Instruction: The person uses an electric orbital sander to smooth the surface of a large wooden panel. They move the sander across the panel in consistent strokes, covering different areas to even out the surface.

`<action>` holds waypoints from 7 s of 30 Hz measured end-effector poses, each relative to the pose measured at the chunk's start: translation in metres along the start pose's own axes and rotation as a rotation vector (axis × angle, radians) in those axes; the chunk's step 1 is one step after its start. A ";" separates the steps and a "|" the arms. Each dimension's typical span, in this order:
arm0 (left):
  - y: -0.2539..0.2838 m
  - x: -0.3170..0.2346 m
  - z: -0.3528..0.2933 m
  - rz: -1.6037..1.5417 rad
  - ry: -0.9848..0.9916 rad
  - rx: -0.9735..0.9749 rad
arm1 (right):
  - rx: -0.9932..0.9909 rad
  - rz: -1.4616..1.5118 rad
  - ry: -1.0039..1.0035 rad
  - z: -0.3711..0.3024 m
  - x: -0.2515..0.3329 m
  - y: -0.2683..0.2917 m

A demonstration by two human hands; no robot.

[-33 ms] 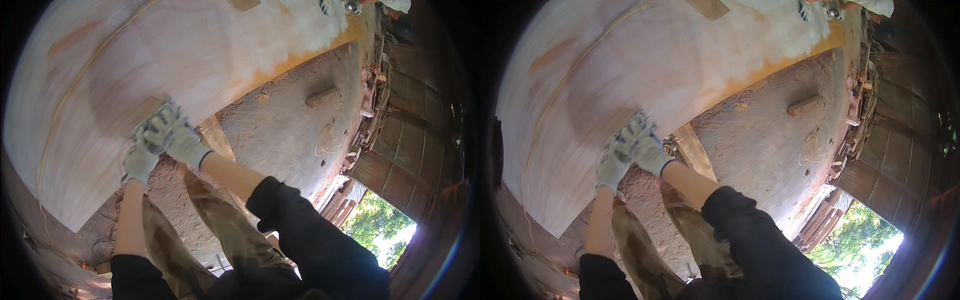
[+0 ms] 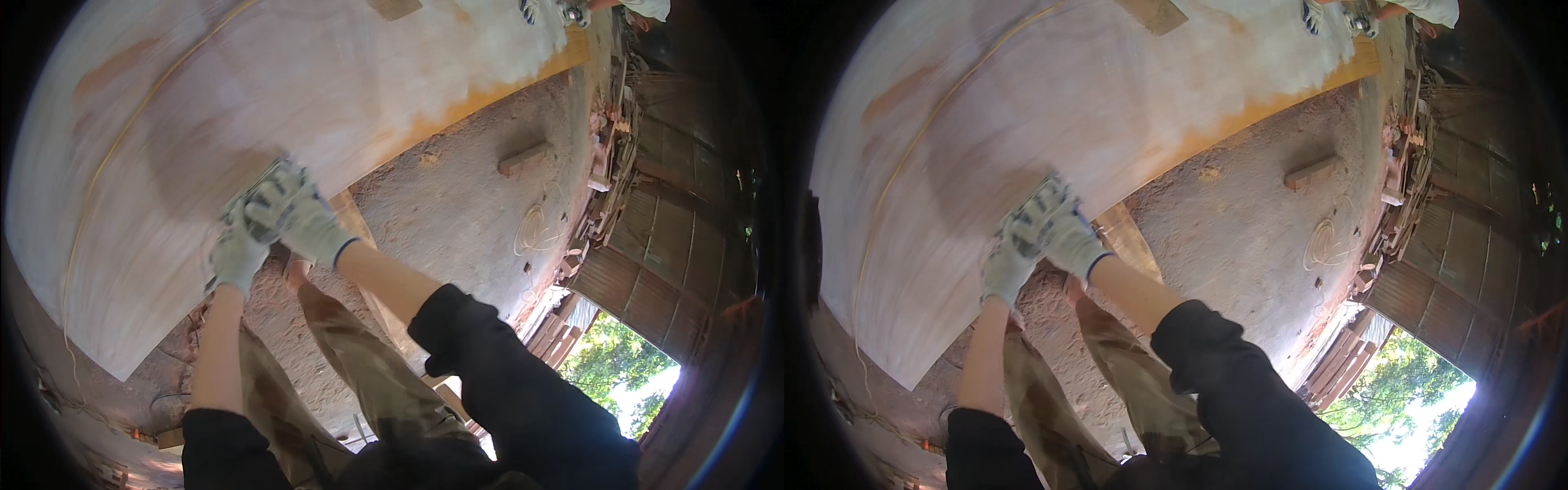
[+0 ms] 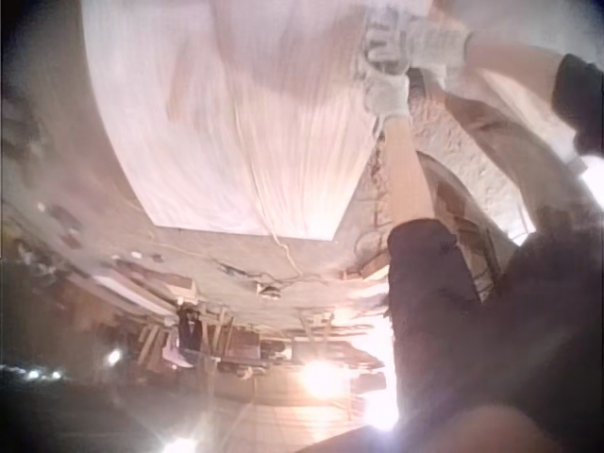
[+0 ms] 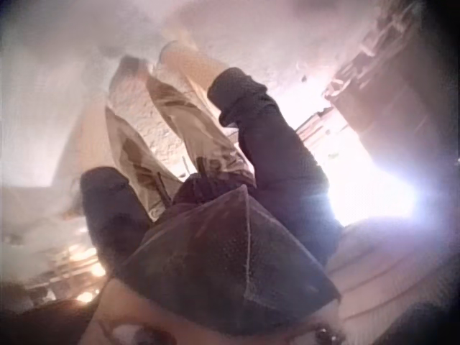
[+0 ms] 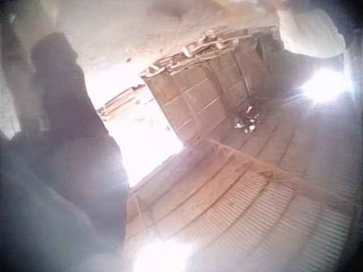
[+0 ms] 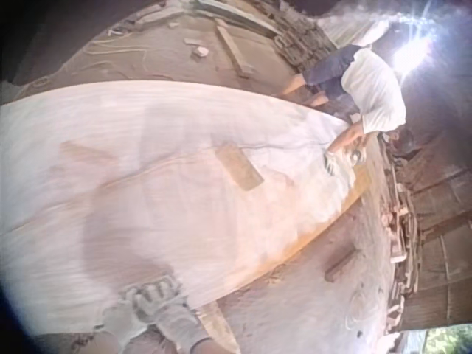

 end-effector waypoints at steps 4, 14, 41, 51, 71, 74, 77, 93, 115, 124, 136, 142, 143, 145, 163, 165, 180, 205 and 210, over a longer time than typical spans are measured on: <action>-0.011 -0.102 0.061 -0.055 -0.269 -0.334 | -0.042 -0.045 -0.099 -0.022 -0.107 0.027; 0.002 -0.094 0.055 -0.068 -0.113 0.110 | -0.087 -0.193 0.039 -0.009 -0.104 0.027; -0.064 -0.216 0.104 0.400 -0.031 0.052 | -0.215 0.313 0.431 -0.046 -0.282 0.015; -0.077 -0.635 0.268 0.222 -0.388 0.095 | -0.284 0.015 0.176 -0.183 -0.665 0.045; -0.066 -0.229 0.066 0.591 -0.099 0.163 | -0.232 0.257 0.343 -0.082 -0.228 -0.027; -0.052 -0.220 0.060 0.568 -0.231 0.047 | -0.199 0.311 0.344 -0.070 -0.202 -0.043; -0.065 -0.268 0.079 0.761 -0.148 0.263 | -0.165 0.258 0.343 -0.088 -0.264 -0.022; -0.061 -0.592 0.240 0.081 -0.374 0.337 | -0.269 0.131 0.080 -0.188 -0.633 0.017; -0.010 -0.067 0.018 0.419 0.262 0.003 | -0.078 0.220 0.646 0.030 -0.077 -0.002; 0.055 -0.324 0.211 0.289 0.017 -0.168 | -0.308 0.197 0.444 0.024 -0.381 0.085; 0.083 -0.455 0.328 0.044 -0.351 -0.396 | -0.341 0.014 0.188 0.034 -0.545 0.141; 0.134 -0.240 0.234 0.117 -0.195 -0.385 | -0.325 0.149 0.264 0.108 -0.320 0.140; 0.134 -0.201 0.222 0.052 -0.190 -0.405 | -0.320 0.345 0.339 0.114 -0.282 0.146; 0.126 -0.135 0.214 0.129 -0.176 -0.547 | -0.368 0.334 0.505 0.135 -0.238 0.146; 0.159 -0.191 0.288 0.229 0.067 -0.511 | -0.493 0.253 0.607 0.185 -0.330 0.173; 0.164 -0.254 0.308 0.327 0.039 -0.501 | -0.550 0.191 0.537 0.169 -0.377 0.185; 0.121 -0.422 0.346 0.153 -0.217 -0.482 | -0.359 -0.043 0.287 0.095 -0.547 0.165; 0.051 -0.158 0.143 0.394 0.363 0.158 | -0.041 0.210 0.546 0.092 -0.211 0.061; 0.066 -0.350 0.229 0.457 0.060 -0.099 | -0.382 0.053 0.448 0.043 -0.413 0.099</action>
Point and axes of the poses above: each hand's wrist, its own z-axis towards the middle knuckle, its own y-axis out of the back of the hand, x = y × z, the point moved 3 cm from there along z, towards the middle knuckle, and after that the axes turned 4 degrees about z, right-handed, at the moved point
